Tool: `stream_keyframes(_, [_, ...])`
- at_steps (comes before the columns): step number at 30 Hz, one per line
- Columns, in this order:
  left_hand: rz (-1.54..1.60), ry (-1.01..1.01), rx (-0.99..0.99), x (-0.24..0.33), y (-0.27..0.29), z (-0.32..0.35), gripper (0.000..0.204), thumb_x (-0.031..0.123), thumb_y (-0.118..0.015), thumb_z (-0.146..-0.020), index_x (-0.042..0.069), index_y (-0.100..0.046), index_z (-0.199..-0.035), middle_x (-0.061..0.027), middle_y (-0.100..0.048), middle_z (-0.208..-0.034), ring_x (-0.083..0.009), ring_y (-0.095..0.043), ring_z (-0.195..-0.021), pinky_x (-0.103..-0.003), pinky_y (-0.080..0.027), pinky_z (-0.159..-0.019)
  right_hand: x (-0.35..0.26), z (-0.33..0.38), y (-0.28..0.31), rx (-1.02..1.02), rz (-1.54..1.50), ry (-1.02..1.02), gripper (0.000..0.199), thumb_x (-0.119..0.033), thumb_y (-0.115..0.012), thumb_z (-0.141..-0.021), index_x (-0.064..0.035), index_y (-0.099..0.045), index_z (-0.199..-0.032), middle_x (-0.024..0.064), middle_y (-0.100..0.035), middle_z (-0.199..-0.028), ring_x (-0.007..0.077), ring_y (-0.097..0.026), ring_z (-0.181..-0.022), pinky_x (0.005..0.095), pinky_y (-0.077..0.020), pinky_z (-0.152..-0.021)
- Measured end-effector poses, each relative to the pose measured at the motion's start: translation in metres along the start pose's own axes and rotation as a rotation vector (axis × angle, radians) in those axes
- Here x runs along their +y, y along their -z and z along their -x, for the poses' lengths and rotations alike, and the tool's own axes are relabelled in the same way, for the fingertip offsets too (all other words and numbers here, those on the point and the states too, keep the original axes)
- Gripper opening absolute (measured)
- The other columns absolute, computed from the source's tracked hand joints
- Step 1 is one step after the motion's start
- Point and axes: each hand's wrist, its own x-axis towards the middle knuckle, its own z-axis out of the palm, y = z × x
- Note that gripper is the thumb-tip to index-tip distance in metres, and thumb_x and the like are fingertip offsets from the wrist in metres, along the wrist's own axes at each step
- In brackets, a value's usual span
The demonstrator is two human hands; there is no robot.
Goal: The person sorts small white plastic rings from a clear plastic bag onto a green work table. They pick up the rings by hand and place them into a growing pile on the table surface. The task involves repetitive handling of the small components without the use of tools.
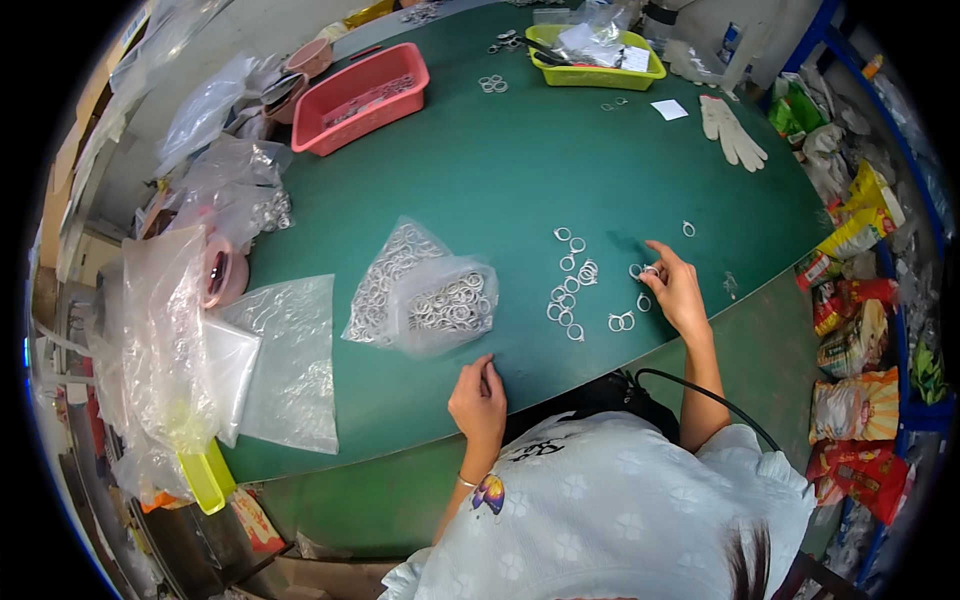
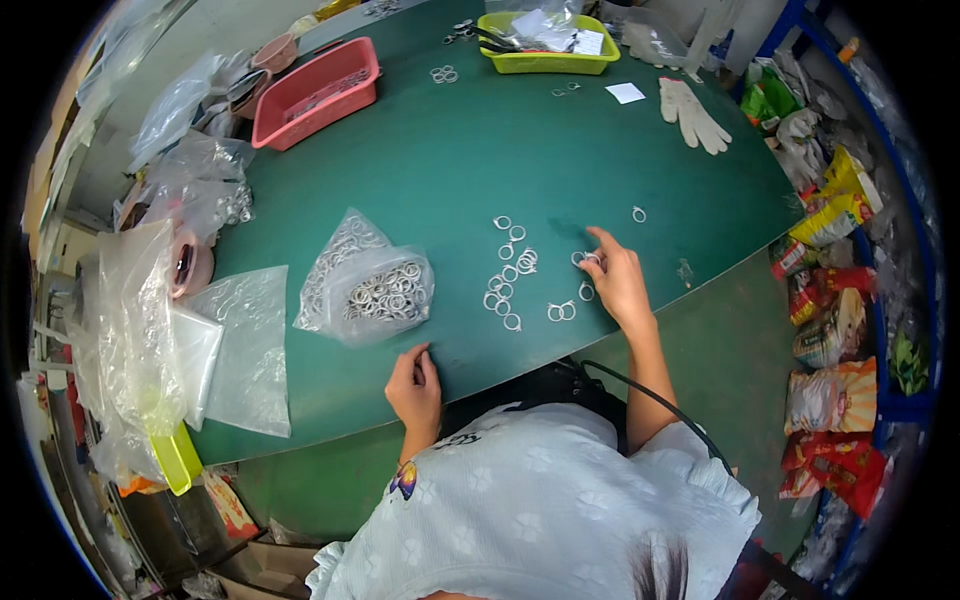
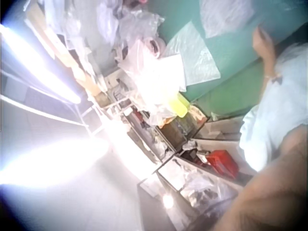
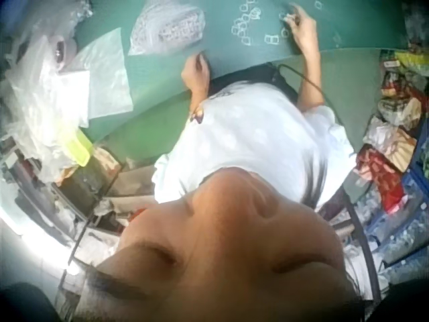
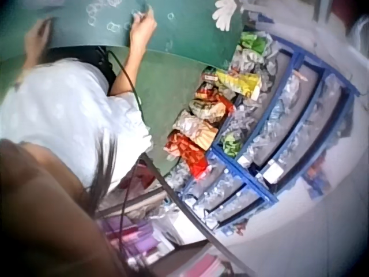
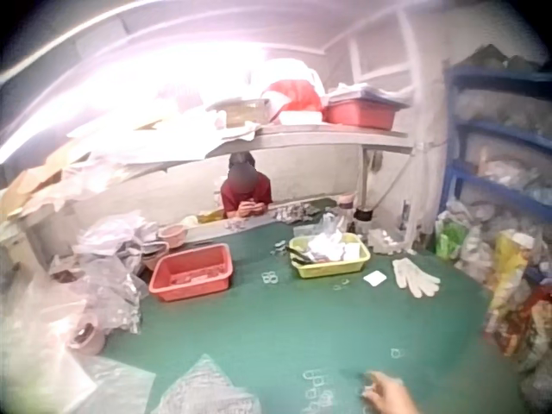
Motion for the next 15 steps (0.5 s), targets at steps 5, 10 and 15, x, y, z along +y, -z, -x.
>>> stream_keyframes(5, [0.012, -0.045, 0.002, 0.001, 0.000, -0.001, 0.011, 0.003, -0.067, -0.085, 0.007, -0.070, -0.095, -0.0073, -0.051, -0.065, -0.0183, -0.045, -0.046, -0.034, -0.038, -0.046, 0.012, 0.004, 0.007, -0.069, 0.224, 0.025, 0.044, -0.002, -0.073, -0.078, -0.0058, -0.063, -0.120, 0.0164, -0.064, -0.079, 0.0341, -0.062, -0.074, 0.0424, -0.0484, -0.068])
stream_keyframes(10, [0.019, -0.032, 0.022, -0.001, -0.001, -0.001, 0.012, 0.002, -0.068, -0.084, 0.007, -0.070, -0.096, -0.0075, -0.052, -0.066, -0.0183, -0.045, -0.047, -0.033, -0.038, -0.047, 0.005, 0.002, -0.007, -0.026, 0.319, 0.140, 0.030, -0.002, -0.072, -0.078, -0.0017, -0.064, -0.108, 0.0156, -0.062, -0.080, 0.0350, -0.061, -0.075, 0.0434, -0.0471, -0.067])
stream_keyframes(15, [0.011, -0.023, 0.013, -0.002, -0.001, 0.000, 0.012, 0.003, -0.067, -0.085, 0.007, -0.070, -0.095, -0.0075, -0.052, -0.066, -0.0188, -0.046, -0.047, -0.033, -0.039, -0.047, 0.006, 0.002, -0.019, 0.011, 0.308, 0.173, 0.021, 0.003, -0.067, -0.080, 0.0035, -0.059, -0.099, 0.0174, -0.059, -0.094, 0.0377, -0.061, -0.081, 0.0451, -0.0489, -0.071])
